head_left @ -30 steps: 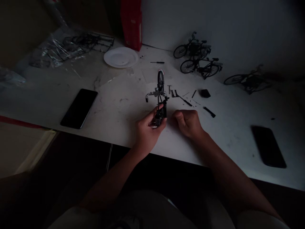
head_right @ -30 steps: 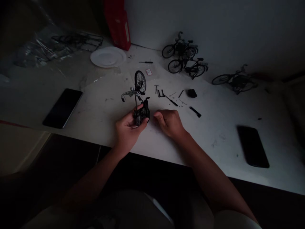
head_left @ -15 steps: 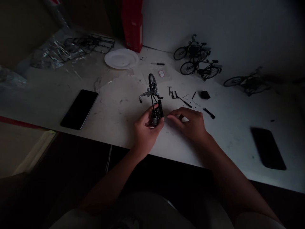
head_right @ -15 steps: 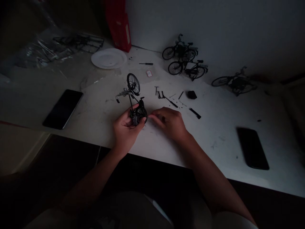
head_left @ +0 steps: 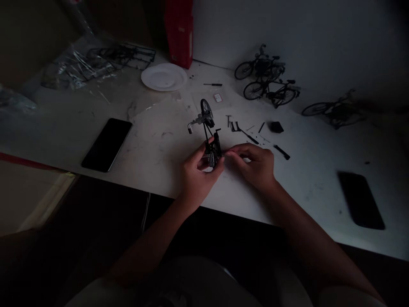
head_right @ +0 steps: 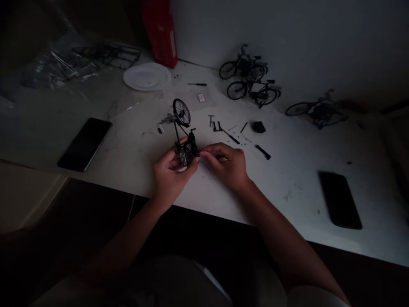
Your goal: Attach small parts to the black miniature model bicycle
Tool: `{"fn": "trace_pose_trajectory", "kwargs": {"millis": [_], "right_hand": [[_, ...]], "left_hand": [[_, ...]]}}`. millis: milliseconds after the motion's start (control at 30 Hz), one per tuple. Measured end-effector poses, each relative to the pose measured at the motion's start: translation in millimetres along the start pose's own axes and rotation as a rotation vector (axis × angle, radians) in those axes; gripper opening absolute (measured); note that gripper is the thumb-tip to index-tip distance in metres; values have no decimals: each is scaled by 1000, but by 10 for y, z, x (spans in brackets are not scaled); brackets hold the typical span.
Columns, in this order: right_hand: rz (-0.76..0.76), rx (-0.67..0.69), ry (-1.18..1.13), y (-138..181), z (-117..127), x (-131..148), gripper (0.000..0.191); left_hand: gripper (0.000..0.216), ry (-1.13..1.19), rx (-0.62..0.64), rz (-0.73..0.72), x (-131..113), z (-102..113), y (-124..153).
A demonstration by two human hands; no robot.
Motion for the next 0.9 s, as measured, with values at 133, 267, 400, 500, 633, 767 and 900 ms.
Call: {"fn": "trace_pose_trajectory", "kwargs": {"millis": [133,267,400,500,633,767,900], "right_hand": [[15,-11,12,11,7,20,18],[118,8,106,24,28,135,8],[165,6,138,43,25,197,8],[170,-2,135,52,17,219,7],[182,-13,126,53,33,232,7],[261,16,105,42,55,252,9],[312,13,52,25,90,297,15]], "left_hand": [[61,125,32,65,37,-22,-27],[61,164,62,96,66,-32,-49],[59,172,67,106,72,-29,-56],[58,208,53,103,59,-25,-55],[57,241,50,101,33,-32,-49],[58,239,26,78,6,-20,-32],[64,249,54,71,-17,-34,-18]]}}
Point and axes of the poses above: each hand's wrist, its own y-axis away from the middle knuckle, its own z-axis out of the back of the hand, x = y × z, the point moved 7 cm from there along -y, towards the middle knuckle, and after that the axes turned 2 degrees about -y, right-handed, at the moved point
